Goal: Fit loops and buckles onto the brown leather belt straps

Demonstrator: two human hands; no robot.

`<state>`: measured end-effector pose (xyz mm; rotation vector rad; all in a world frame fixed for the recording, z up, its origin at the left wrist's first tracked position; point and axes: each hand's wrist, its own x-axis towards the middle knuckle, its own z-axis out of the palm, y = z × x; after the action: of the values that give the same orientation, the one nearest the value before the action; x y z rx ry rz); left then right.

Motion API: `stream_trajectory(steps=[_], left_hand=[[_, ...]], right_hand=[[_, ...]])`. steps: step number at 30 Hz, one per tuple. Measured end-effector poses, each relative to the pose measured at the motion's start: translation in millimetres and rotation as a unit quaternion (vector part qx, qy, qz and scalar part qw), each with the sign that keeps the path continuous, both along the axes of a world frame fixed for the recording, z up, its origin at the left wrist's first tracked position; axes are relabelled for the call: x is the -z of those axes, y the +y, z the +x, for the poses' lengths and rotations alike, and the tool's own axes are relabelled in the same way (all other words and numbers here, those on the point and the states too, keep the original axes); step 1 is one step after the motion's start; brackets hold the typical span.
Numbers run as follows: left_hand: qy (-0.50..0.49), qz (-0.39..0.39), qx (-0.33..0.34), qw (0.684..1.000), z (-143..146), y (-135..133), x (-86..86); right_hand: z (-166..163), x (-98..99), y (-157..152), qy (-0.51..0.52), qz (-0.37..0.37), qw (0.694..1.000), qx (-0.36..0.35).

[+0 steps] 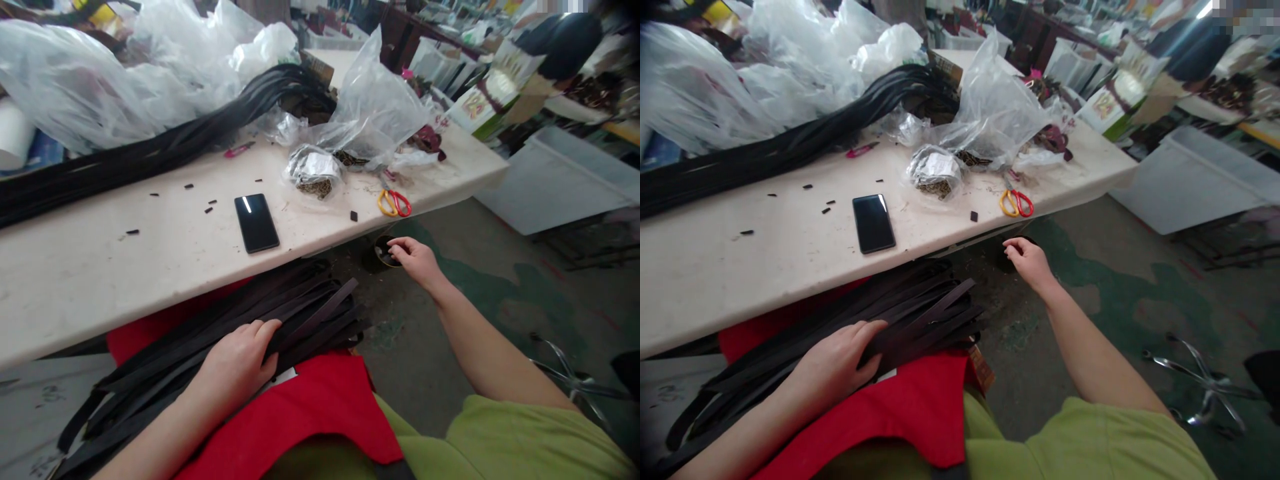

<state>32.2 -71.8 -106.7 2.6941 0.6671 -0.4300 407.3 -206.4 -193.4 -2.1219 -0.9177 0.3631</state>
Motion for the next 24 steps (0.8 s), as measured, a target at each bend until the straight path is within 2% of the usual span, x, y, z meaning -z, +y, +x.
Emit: stream_trajectory(steps=[9,13,16,18,21,24], left_hand=[[0.022,-0.039,-0.027,0.999,2.1,2.5,-6.4],[-0.001,-0.064,-0.090,0.994,-6.5,22.3,-18.9],[-0.042,-0.028,-0.166,0.985,-29.3,53.7,-38.2],[-0.055,0.012,-0.201,0.978,-52.0,80.6,-52.6],[-0.044,0.114,-0.240,0.963,-95.0,131.5,-69.9],[-0.019,0.217,-0.315,0.924,-143.9,188.3,-77.9]], right_hand=[[-2.0,5.3,1.2,0.028,-0.014,0.999,0.006],[-4.2,-8.3,5.3,0.036,-0.017,0.999,0.002],[-14.1,-34.6,19.9,0.036,-0.001,0.999,-0.016],[-25.7,-50.5,41.0,0.016,-0.012,0.999,-0.035],[-58.5,-65.9,94.3,-0.009,0.008,0.994,-0.106],[-117.5,-82.1,154.7,0.030,0.071,0.970,-0.230]])
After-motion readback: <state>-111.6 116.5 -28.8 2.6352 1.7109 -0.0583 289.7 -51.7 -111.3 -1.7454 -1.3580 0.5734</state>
